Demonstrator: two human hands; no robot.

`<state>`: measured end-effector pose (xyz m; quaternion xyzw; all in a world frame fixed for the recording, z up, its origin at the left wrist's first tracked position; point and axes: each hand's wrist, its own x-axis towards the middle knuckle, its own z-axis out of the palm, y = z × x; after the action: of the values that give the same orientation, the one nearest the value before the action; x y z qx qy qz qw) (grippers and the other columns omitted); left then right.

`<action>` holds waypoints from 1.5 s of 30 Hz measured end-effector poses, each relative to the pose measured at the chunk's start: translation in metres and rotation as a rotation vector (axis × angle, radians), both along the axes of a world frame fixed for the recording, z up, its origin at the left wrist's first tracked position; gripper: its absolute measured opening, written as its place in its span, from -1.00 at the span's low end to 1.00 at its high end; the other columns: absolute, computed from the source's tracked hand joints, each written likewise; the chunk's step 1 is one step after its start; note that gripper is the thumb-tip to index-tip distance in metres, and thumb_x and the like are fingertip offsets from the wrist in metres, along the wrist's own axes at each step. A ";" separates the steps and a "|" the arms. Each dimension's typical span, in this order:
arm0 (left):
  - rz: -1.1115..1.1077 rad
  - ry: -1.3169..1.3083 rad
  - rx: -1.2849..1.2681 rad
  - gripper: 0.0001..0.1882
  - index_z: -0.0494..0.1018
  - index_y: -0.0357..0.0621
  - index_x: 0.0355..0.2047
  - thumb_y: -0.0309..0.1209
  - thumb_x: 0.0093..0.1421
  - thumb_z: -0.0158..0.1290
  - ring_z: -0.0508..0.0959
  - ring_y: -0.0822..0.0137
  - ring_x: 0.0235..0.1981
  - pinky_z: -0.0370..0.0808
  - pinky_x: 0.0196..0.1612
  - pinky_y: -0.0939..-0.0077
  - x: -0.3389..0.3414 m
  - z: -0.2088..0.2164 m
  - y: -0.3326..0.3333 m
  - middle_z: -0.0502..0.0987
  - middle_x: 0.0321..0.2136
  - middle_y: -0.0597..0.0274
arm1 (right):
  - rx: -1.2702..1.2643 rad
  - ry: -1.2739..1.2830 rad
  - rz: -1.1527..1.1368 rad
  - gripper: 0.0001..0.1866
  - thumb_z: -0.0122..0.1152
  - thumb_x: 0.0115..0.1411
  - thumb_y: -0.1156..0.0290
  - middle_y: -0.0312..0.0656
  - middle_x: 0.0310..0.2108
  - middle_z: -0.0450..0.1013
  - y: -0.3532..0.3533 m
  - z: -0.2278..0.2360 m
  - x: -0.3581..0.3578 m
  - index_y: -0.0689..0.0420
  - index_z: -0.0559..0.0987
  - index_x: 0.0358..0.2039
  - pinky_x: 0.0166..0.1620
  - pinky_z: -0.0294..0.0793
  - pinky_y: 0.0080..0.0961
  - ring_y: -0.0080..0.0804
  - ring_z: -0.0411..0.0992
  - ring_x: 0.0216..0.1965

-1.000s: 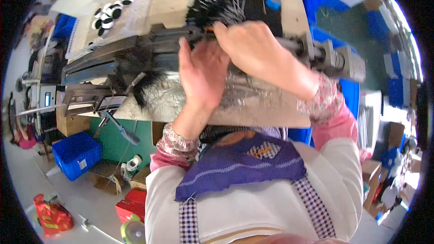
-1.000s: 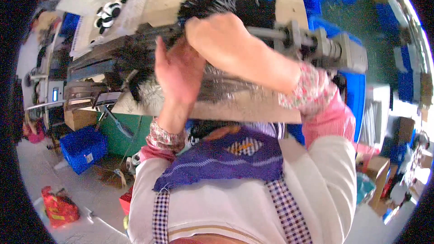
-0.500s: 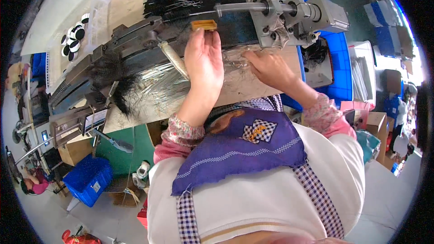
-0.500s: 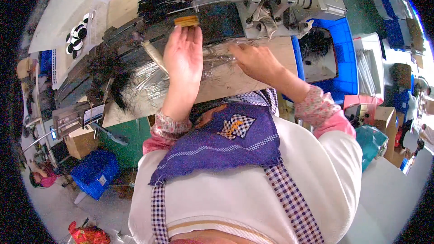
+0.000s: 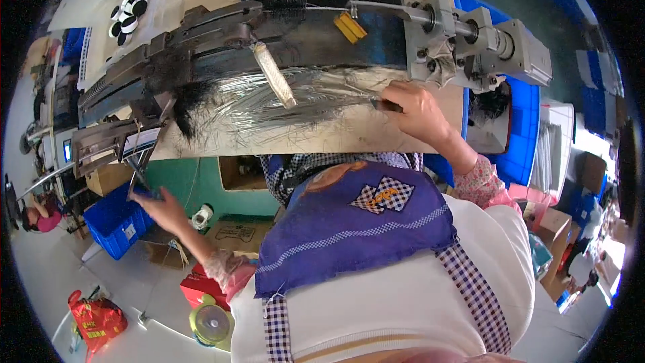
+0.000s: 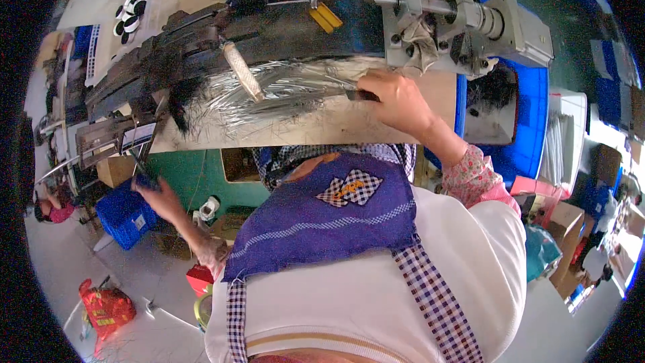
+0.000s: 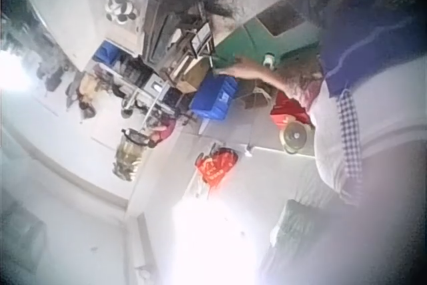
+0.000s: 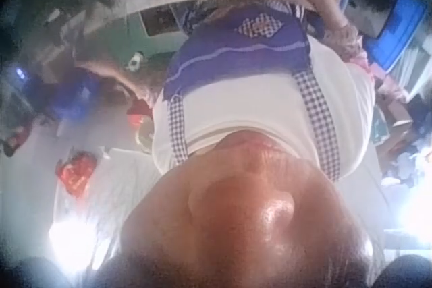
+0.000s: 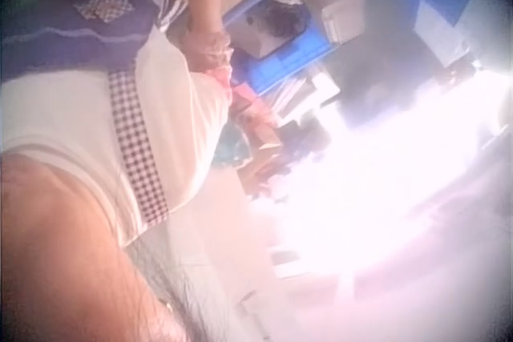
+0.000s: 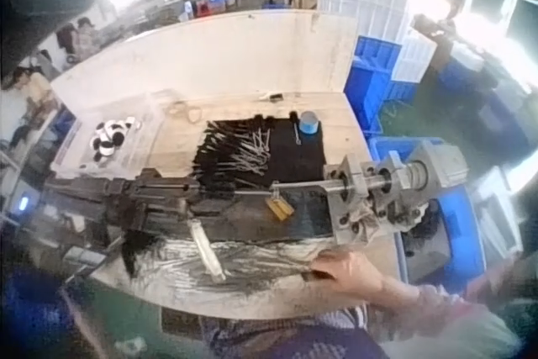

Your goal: Assembling small brush components using a specialized industrial jig and adhesive.

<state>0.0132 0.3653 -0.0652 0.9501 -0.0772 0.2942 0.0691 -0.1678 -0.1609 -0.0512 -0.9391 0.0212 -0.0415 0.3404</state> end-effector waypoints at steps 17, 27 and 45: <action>-1.157 0.371 -0.446 -0.38 0.20 -0.37 0.13 -0.26 0.15 0.08 0.46 0.02 0.01 0.35 0.10 0.30 -0.085 0.139 -0.295 0.47 -0.06 -0.11 | -0.038 -0.471 0.239 -0.87 0.28 0.01 0.49 -0.11 -0.51 0.48 0.025 0.159 0.023 0.20 0.52 -0.41 -0.44 0.49 -0.34 -0.16 0.49 -0.50; -0.833 0.966 -1.127 -0.73 0.33 -0.24 -0.10 -0.31 0.39 -0.24 0.47 0.41 -0.26 0.43 -0.16 0.52 -0.041 0.045 -0.253 0.44 -0.38 0.31 | -0.330 -0.507 0.118 -0.89 0.19 0.01 0.50 -0.20 -0.34 0.46 -0.007 0.126 0.082 0.19 0.54 -0.40 -0.30 0.54 -0.44 -0.29 0.46 -0.30; -1.098 1.104 -2.156 -0.77 0.53 0.01 -0.14 -0.26 0.28 -0.02 0.11 0.62 -0.78 0.03 -0.73 0.69 -0.014 0.080 -0.199 0.36 -0.57 0.38 | -0.439 -0.504 0.229 -0.89 0.13 -0.06 0.48 -0.17 -0.52 0.37 0.007 0.100 0.108 0.16 0.47 -0.45 -0.34 0.46 -0.37 -0.22 0.41 -0.39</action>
<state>-0.0010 0.1663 0.0144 0.2599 -0.1400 -0.2797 0.9136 -0.0602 -0.1539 0.0491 -0.9465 -0.1780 -0.2370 0.1273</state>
